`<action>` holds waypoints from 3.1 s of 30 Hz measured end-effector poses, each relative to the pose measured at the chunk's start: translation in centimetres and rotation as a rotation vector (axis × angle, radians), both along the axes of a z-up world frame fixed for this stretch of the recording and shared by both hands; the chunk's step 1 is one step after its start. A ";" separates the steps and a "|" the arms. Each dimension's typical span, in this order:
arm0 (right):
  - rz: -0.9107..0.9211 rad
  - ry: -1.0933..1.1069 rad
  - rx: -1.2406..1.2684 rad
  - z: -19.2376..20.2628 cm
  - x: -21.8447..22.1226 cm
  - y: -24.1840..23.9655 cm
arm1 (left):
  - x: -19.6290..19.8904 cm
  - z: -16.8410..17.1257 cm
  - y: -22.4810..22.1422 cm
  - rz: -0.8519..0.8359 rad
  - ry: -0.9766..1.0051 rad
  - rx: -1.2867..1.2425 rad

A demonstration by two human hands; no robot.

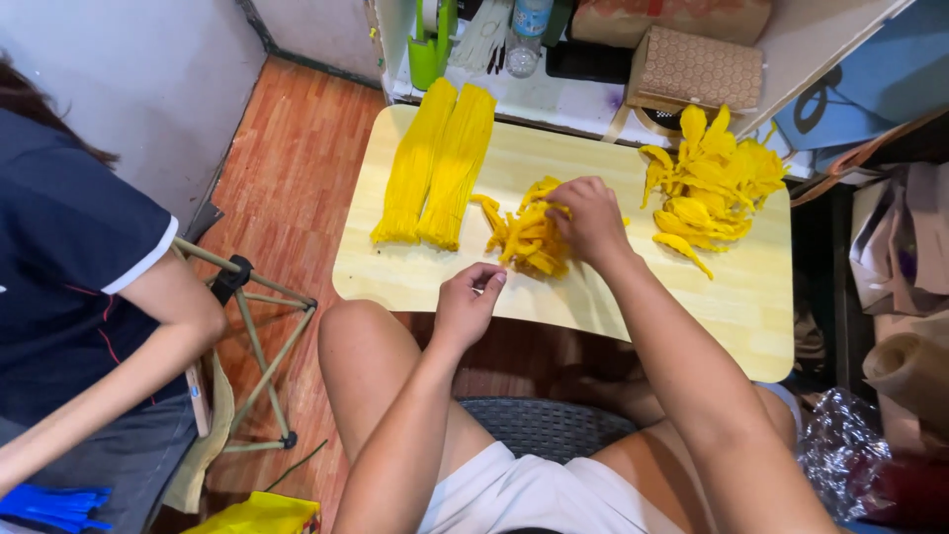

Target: Folding and twisting yellow fabric or paper strips into decorative shapes.

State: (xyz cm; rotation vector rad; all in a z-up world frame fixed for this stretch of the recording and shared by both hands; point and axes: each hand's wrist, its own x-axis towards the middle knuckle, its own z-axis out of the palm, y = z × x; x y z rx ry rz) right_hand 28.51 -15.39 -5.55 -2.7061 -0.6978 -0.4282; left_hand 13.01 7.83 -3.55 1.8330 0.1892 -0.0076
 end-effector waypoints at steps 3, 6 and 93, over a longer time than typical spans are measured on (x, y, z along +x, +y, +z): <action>0.016 0.059 0.152 1.3 -0.4 -1.1 | -0.1 -0.1 -0.1 0.002 0.000 -0.009; -0.137 0.141 0.550 0.6 0.0 -2.4 | -0.3 -0.1 -0.4 -0.015 -0.016 0.009; -0.451 0.779 1.561 -0.5 -24.8 3.5 | -6.5 -1.7 -2.2 0.305 -0.165 -0.278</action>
